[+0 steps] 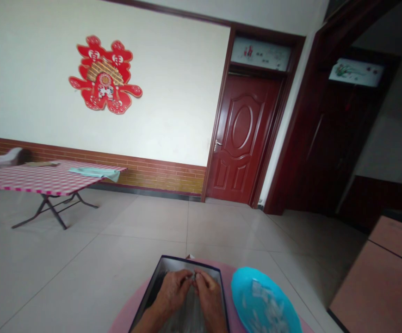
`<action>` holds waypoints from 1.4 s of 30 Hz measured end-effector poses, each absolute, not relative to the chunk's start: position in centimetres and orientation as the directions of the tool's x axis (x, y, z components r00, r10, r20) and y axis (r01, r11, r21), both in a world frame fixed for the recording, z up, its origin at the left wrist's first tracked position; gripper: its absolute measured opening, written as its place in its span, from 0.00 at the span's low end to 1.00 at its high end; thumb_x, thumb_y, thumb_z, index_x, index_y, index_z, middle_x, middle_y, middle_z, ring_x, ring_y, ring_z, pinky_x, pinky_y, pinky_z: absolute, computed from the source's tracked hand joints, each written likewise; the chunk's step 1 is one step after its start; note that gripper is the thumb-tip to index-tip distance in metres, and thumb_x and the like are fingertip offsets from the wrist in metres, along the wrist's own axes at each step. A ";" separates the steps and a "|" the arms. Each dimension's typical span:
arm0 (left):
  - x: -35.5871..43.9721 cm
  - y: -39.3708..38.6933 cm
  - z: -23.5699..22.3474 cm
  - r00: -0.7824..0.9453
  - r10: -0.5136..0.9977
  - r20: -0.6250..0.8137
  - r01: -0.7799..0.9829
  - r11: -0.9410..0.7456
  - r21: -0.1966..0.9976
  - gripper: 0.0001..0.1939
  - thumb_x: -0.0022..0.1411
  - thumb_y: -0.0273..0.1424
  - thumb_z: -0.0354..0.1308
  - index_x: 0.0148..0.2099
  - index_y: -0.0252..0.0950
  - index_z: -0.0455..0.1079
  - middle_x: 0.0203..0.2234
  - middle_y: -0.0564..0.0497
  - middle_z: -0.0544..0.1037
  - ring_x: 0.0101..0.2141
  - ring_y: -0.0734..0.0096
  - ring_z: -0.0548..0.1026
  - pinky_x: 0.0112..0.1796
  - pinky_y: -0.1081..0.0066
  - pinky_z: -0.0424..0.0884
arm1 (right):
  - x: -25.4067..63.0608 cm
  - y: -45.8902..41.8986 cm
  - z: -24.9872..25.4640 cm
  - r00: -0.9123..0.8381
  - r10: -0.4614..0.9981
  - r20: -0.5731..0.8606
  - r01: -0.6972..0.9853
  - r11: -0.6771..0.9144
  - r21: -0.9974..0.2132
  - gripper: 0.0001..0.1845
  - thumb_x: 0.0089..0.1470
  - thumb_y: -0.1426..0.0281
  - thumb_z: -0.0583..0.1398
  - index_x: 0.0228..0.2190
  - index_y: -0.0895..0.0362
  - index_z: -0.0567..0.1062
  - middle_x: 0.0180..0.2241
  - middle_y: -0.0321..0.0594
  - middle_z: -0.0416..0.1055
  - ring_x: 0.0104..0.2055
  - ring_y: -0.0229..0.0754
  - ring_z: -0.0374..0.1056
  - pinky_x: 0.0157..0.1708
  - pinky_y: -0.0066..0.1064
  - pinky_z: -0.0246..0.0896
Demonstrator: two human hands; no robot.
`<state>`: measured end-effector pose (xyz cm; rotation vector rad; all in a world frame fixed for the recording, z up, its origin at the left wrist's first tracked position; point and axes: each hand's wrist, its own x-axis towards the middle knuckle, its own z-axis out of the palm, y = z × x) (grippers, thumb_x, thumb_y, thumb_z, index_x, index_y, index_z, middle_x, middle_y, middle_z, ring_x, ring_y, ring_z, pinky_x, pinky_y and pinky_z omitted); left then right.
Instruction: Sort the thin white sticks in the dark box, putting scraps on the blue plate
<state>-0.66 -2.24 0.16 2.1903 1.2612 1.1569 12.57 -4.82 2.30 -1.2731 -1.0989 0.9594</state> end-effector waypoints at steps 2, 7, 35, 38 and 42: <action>-0.7 -2.3 0.5 0.257 0.857 0.446 0.536 -0.511 0.672 0.13 0.59 0.27 0.50 0.38 0.36 0.76 0.27 0.49 0.81 0.29 0.66 0.77 0.33 0.72 0.68 | 12.8 -4.8 2.0 0.214 0.973 0.084 0.013 0.083 -0.996 0.24 0.41 0.56 0.64 0.37 0.58 0.80 0.40 0.47 0.78 0.42 0.51 0.72 0.39 0.36 0.68; -0.8 -2.3 0.6 0.266 0.850 0.454 0.549 -0.521 0.654 0.13 0.60 0.27 0.49 0.35 0.37 0.76 0.26 0.50 0.80 0.28 0.68 0.77 0.32 0.73 0.67 | 13.4 -4.1 0.9 0.192 0.978 0.086 -0.001 0.088 -0.996 0.24 0.40 0.56 0.65 0.36 0.59 0.80 0.35 0.46 0.78 0.35 0.49 0.72 0.34 0.36 0.67; 0.2 -2.2 -1.2 0.322 0.742 0.588 0.713 -0.599 0.366 0.15 0.64 0.28 0.46 0.38 0.38 0.75 0.28 0.47 0.78 0.32 0.62 0.74 0.41 0.61 0.67 | 14.1 -4.2 0.4 0.100 0.903 0.419 0.593 0.284 -0.753 0.19 0.54 0.53 0.51 0.22 0.51 0.72 0.28 0.43 0.75 0.33 0.46 0.69 0.38 0.35 0.63; 0.3 -2.3 -1.4 0.314 0.752 0.580 0.725 -0.584 0.364 0.15 0.64 0.29 0.45 0.38 0.38 0.75 0.28 0.47 0.78 0.32 0.62 0.74 0.41 0.62 0.67 | 13.9 -4.2 0.4 0.078 0.898 0.434 0.616 0.298 -0.729 0.20 0.56 0.56 0.49 0.23 0.52 0.72 0.28 0.43 0.74 0.33 0.45 0.69 0.39 0.36 0.62; 0.1 -2.5 -0.9 0.338 0.741 0.580 0.721 -0.600 0.347 0.14 0.64 0.28 0.46 0.38 0.38 0.74 0.28 0.46 0.78 0.32 0.61 0.75 0.40 0.62 0.67 | 13.9 -4.2 0.6 0.078 0.909 0.408 0.587 0.289 -0.756 0.22 0.55 0.52 0.50 0.23 0.52 0.73 0.28 0.44 0.75 0.33 0.46 0.70 0.38 0.36 0.61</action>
